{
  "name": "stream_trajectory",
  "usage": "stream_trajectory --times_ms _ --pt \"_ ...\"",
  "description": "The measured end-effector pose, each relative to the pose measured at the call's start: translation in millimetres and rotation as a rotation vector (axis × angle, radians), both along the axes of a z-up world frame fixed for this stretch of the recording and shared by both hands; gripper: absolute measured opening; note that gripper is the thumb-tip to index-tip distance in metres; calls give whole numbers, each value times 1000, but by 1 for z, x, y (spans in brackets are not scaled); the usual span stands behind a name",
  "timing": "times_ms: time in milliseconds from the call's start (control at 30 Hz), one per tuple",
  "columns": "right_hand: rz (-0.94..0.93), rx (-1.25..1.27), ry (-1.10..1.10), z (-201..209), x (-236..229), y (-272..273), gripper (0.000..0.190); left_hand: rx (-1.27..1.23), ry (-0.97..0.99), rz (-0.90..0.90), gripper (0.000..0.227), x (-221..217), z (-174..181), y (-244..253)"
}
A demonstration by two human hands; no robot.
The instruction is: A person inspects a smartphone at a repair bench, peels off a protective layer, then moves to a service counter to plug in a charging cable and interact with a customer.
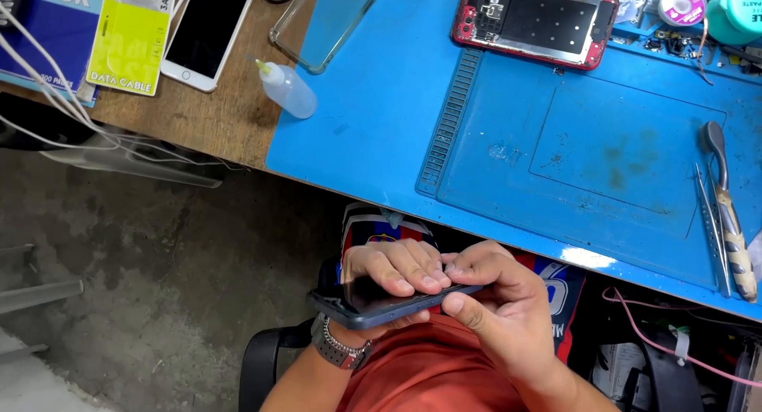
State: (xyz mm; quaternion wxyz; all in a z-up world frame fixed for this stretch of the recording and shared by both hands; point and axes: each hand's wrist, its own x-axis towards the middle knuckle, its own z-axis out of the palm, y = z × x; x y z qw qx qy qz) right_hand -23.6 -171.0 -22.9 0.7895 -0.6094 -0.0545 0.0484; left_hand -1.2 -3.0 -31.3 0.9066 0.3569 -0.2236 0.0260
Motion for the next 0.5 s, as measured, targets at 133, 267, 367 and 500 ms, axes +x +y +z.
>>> stream_trajectory --times_ms 133,267,367,500 --pt "6 109 70 -8 0 5 23 19 -47 14 30 5 -12 5" --pt "72 184 141 -7 -1 4 16 -37 -106 -45 35 11 -18 13" --pt "88 233 214 -5 0 4 14 -51 -112 -91 34 16 -19 18" --pt "49 275 249 -14 0 8 12 32 -79 -66 40 14 -11 21"
